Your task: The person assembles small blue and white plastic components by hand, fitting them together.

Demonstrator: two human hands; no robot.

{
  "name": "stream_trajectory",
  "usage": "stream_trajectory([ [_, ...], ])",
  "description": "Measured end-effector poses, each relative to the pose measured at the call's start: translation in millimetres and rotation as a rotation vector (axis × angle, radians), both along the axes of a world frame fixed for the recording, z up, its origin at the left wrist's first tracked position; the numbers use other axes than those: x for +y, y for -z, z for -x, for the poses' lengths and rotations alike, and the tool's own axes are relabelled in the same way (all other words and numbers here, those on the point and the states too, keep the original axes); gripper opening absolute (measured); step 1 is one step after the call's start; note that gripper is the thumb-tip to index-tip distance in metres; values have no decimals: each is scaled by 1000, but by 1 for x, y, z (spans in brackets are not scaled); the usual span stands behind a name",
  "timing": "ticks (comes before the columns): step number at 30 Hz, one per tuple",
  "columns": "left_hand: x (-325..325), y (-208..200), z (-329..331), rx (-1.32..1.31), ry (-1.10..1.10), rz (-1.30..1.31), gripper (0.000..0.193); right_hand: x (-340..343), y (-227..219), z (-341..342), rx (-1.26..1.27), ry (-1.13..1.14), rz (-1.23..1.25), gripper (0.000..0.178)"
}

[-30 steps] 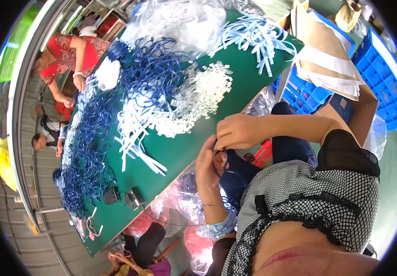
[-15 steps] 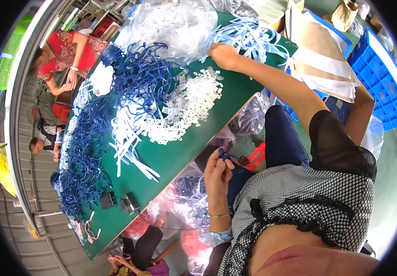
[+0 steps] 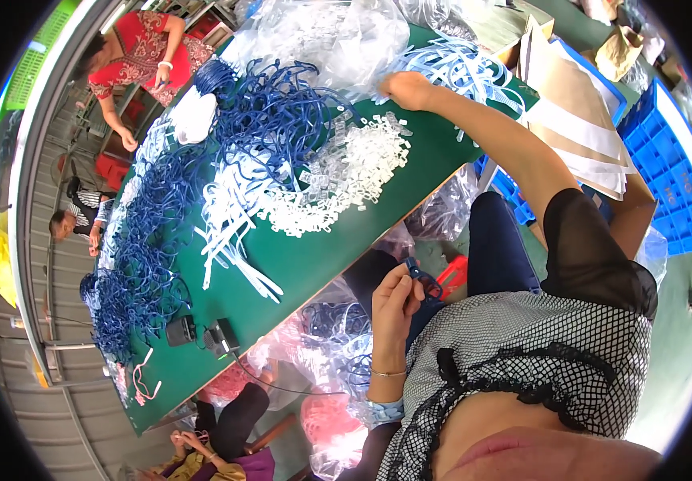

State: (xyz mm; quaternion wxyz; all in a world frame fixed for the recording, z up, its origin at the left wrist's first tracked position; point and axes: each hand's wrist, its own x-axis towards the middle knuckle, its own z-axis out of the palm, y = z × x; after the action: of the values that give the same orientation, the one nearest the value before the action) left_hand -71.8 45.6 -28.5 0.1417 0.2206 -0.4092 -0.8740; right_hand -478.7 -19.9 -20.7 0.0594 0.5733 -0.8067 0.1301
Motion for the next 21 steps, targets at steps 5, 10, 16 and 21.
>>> stream_trajectory([
  [5,-4,6,-4,-5,-35,-5,28,14,-2,-12,-121,72,90,19],
  [10,1,6,3,20,-13,-33,28,-4,3,-9,-33,143,-6,19],
  [16,-2,5,-6,57,6,-75,25,-31,7,2,200,63,-64,19],
  [21,1,11,0,37,-20,-75,25,-27,10,27,280,-87,-94,8],
])
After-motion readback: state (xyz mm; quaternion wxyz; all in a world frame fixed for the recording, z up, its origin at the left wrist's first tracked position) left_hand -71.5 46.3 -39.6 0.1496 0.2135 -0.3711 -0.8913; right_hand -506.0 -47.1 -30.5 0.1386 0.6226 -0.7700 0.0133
